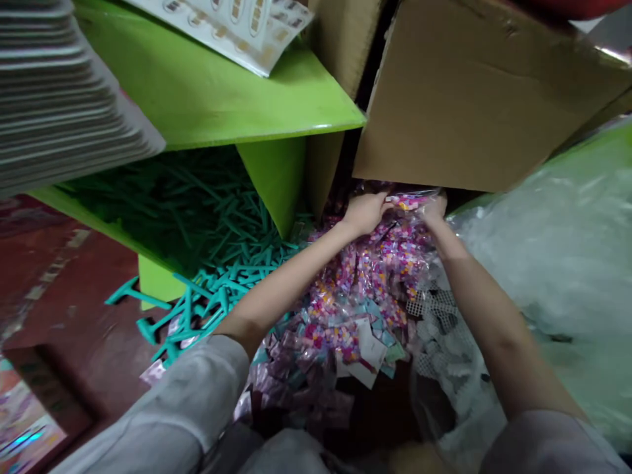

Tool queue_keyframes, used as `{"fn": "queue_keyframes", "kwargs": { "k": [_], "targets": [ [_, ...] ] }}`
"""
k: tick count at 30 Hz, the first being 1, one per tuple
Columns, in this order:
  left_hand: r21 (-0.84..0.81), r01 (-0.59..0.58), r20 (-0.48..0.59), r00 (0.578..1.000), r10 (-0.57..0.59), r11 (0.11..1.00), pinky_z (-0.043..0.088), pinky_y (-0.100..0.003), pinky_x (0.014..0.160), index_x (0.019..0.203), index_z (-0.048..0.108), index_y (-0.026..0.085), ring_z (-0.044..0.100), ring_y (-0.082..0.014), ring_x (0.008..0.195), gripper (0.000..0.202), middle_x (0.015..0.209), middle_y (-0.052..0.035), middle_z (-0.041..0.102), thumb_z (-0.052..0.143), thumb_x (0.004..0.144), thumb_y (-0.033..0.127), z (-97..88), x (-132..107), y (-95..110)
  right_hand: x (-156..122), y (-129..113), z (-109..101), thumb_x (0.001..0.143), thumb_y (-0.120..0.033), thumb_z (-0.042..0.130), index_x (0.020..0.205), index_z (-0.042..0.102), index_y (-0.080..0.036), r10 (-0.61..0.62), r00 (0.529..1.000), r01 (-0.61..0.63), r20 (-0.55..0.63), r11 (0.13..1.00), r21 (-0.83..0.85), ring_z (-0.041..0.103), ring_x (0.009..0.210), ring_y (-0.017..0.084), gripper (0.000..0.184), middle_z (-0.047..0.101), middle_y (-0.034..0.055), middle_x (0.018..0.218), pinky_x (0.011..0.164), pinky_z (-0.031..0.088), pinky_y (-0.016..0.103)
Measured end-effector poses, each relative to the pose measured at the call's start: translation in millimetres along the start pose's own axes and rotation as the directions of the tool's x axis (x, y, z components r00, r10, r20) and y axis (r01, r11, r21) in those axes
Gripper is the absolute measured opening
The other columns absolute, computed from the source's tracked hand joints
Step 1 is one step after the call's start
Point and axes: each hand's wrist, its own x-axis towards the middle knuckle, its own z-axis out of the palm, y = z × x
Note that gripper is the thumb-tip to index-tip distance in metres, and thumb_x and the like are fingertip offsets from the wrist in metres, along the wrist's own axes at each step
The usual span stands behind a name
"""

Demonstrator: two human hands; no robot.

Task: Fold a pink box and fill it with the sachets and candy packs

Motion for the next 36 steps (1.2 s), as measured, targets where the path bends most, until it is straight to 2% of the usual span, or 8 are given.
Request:
{"fn": "queue_keyframes", "kwargs": {
  "k": [5,11,15,20,25,30,32,36],
  "targets": [
    [0.111,0.133,-0.171,0.979,-0.113,0.985,0.042,-0.041,0.087,0.126,0.05,0.024,0.055,-0.0286,0.104,0.043,0.119,-0.0148,0.053,0.03,0.095,0.045,-18.8,-76,14,-50,-46,-34,0.095,-0.04,0.023,0.086,0.069,-0.009,0.122,0.992,-0.119,-0.033,0.989,0.086,0.064,0.082,0.027,0.056,0.067,0.0174,0.082,0.07,0.044,0.035],
    [0.273,0.358,-0.256,0.922,-0.292,0.893,0.034,-0.052,0.095,0.121,0.057,0.028,0.041,-0.0356,0.121,0.035,0.139,-0.0145,0.041,0.042,0.089,0.03,8.2,-170,10,-161,-83,-15,0.094,-0.049,0.023,0.093,0.071,-0.017,-0.171,0.975,0.174,-0.138,0.985,0.011,0.059,0.077,0.024,0.058,0.065,0.0118,0.072,0.086,0.039,0.04],
    [0.228,0.348,-0.199,0.931,-0.307,0.909,0.027,-0.052,0.102,0.128,0.051,0.028,0.031,-0.0348,0.132,0.042,0.148,-0.011,0.032,0.045,0.086,0.032,24.0,-193,-13,-199,-89,0,0.094,-0.049,0.027,0.121,0.061,-0.02,-0.33,0.94,0.328,-0.082,0.944,-0.035,0.054,0.09,0.025,0.053,0.066,0.01,0.088,0.095,0.033,0.043],
    [-0.021,0.429,-0.297,0.86,-0.415,0.903,0.028,-0.044,0.106,0.142,0.028,0.016,0.025,-0.0315,0.137,0.069,0.151,-0.0172,0.021,0.052,0.079,0.031,13.7,-185,-26,-173,-85,-43,0.093,-0.051,0.03,0.145,0.03,-0.018,-0.367,0.93,0.367,-0.029,0.93,-0.002,0.047,0.112,0.027,0.062,0.061,0.0114,0.117,0.104,0.024,0.049],
    [-0.021,0.425,-0.344,0.847,-0.405,0.905,0.025,-0.049,0.104,0.141,0.023,0.011,0.024,-0.0377,0.133,0.072,0.146,-0.0227,0.024,0.053,0.078,0.028,-9.3,-183,-17,-192,-34,-97,0.095,-0.037,0.026,0.132,0.045,-0.016,-0.243,0.956,0.241,-0.162,0.97,-0.03,0.042,0.122,0.027,0.047,0.052,0.0142,0.13,0.103,0.029,0.046],
    [0.205,0.043,-0.087,0.996,-0.025,0.978,0.03,-0.041,0.097,0.129,0.044,0.015,0.042,-0.0309,0.118,0.044,0.127,-0.018,0.045,0.032,0.086,0.015,-8.2,-194,-15,-311,57,-108,0.084,-0.027,0.043,0.104,0.063,-0.006,0.06,0.998,-0.063,-0.022,0.873,-0.483,0.046,0.117,0.035,0.036,0.06,0.026,0.109,0.106,0.02,0.055],
    [0.254,-0.137,0.054,0.99,0.128,0.957,0.029,-0.04,0.098,0.129,0.046,0.02,0.042,-0.0287,0.117,0.047,0.127,-0.0156,0.046,0.028,0.087,0.012,1.0,-195,-15,-362,96,-110,0.081,-0.021,0.04,0.094,0.067,-0.006,0.171,0.985,-0.155,-0.021,0.823,-0.546,0.05,0.114,0.036,0.033,0.063,0.0283,0.097,0.105,0.019,0.058],
    [0.292,-0.148,0.112,0.986,0.12,0.945,0.026,-0.043,0.099,0.131,0.046,0.016,0.04,-0.0307,0.118,0.047,0.127,-0.0179,0.045,0.037,0.084,0.015,18.8,-187,-11,-443,150,-124,0.076,-0.012,0.036,0.073,0.069,-0.014,0.298,0.949,-0.181,0.099,0.777,-0.603,0.06,0.098,0.033,0.034,0.064,0.0233,0.072,0.1,0.03,0.053]
  ]
}}
